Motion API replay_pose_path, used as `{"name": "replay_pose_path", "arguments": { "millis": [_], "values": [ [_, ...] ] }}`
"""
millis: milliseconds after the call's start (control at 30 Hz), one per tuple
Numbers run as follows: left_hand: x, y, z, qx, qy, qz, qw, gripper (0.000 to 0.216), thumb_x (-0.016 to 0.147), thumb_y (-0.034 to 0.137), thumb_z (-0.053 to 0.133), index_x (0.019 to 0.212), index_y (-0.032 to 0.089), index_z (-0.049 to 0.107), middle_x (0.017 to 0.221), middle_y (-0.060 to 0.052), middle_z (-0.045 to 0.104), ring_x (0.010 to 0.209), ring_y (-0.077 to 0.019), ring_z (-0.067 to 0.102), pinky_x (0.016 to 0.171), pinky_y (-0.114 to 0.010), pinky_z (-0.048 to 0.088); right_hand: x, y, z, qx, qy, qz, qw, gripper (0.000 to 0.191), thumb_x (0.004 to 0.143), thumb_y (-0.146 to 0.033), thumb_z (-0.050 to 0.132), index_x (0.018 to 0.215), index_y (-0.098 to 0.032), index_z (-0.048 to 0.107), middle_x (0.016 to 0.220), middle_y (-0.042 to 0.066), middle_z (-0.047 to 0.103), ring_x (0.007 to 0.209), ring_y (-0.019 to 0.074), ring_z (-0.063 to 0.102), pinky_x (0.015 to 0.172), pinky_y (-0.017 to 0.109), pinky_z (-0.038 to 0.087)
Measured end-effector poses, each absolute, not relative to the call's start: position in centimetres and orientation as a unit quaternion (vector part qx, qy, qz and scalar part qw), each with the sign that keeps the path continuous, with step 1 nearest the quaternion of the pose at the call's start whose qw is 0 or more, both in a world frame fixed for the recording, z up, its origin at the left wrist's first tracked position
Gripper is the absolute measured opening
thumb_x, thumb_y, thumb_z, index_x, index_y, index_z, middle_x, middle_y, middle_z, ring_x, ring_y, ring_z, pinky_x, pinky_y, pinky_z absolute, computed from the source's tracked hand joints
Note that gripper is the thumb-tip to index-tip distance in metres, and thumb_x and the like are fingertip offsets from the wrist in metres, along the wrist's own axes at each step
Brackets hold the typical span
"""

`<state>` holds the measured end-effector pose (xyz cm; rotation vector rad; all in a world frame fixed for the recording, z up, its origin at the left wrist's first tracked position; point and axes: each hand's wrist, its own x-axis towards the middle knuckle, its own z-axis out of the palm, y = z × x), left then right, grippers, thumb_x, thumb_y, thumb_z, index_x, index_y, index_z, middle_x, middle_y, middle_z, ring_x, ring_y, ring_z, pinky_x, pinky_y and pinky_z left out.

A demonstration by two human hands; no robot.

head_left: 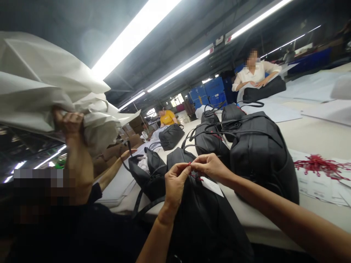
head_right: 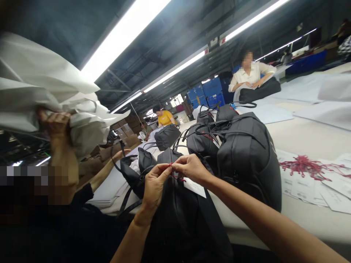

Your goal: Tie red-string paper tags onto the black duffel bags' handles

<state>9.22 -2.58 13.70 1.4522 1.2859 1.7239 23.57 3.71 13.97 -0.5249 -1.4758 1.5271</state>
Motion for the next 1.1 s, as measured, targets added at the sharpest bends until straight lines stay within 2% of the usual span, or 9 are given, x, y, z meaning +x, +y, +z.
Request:
{"name": "replay_pose_path", "arguments": {
  "millis": [133,267,400,667,800,900,1100],
  "values": [
    [8.9,-3.1,13.7,0.627,0.504,0.590,0.069,0.013,0.082,0.031,0.071,0.088,0.019,0.072,0.084,-0.004,0.073,0.080,-0.0176,0.067,0.078,-0.029,0.052,23.2,3.6,14.0,-0.218,-0.576,0.635,0.467,0.038,0.059,-0.044,0.084,0.066,-0.010,0.070,0.050,0.000,0.060,0.045,0.0085,0.051,0.043,0.020,0.039],
    [8.2,-3.2,13.8,0.739,0.441,0.486,-0.154,0.010,0.086,0.021,0.066,0.093,0.023,0.073,0.082,-0.004,0.073,0.079,-0.0196,0.065,0.082,-0.035,0.050,22.9,3.5,13.8,-0.240,-0.565,0.643,0.457,0.024,0.066,-0.031,0.079,0.061,-0.010,0.068,0.046,-0.001,0.056,0.042,0.0070,0.046,0.041,0.019,0.034],
    [7.8,-2.9,13.8,0.782,0.410,0.413,-0.222,0.015,0.088,0.017,0.061,0.098,0.022,0.071,0.081,-0.005,0.071,0.078,-0.0205,0.063,0.082,-0.038,0.049,23.3,3.4,13.8,-0.248,-0.557,0.658,0.441,0.016,0.068,-0.024,0.075,0.061,-0.010,0.069,0.048,0.000,0.059,0.044,0.0074,0.048,0.042,0.018,0.034],
    [7.7,-2.3,14.1,0.821,0.382,0.365,-0.216,0.017,0.090,0.012,0.055,0.100,0.019,0.067,0.086,-0.006,0.071,0.079,-0.0190,0.062,0.085,-0.038,0.048,23.9,3.4,13.6,-0.258,-0.547,0.666,0.436,0.009,0.067,-0.015,0.068,0.058,-0.011,0.069,0.049,0.000,0.060,0.043,0.0072,0.047,0.044,0.019,0.037],
    [7.2,-2.1,14.4,0.814,0.402,0.396,-0.137,0.015,0.090,0.015,0.059,0.099,0.021,0.069,0.089,-0.006,0.072,0.085,-0.0190,0.065,0.084,-0.035,0.051,24.0,3.4,13.6,-0.247,-0.548,0.673,0.431,0.008,0.064,-0.014,0.066,0.064,-0.010,0.073,0.052,0.002,0.063,0.045,0.0076,0.049,0.045,0.019,0.036],
    [7.0,-2.0,14.5,0.791,0.436,0.424,-0.070,0.011,0.088,0.020,0.063,0.094,0.022,0.072,0.091,-0.006,0.073,0.089,-0.0194,0.067,0.083,-0.032,0.053,24.2,3.4,13.6,-0.246,-0.552,0.674,0.424,0.015,0.060,-0.012,0.064,0.069,-0.009,0.075,0.054,0.003,0.065,0.049,0.0080,0.051,0.046,0.018,0.035],
    [7.4,-2.2,14.1,0.728,0.484,0.485,0.033,0.007,0.084,0.024,0.067,0.085,0.020,0.073,0.085,-0.004,0.074,0.082,-0.0185,0.069,0.081,-0.029,0.053,24.2,3.7,13.0,-0.245,-0.561,0.670,0.420,0.022,0.057,-0.017,0.071,0.076,-0.009,0.078,0.059,0.005,0.068,0.051,0.0092,0.054,0.047,0.020,0.035]
  ]
}}
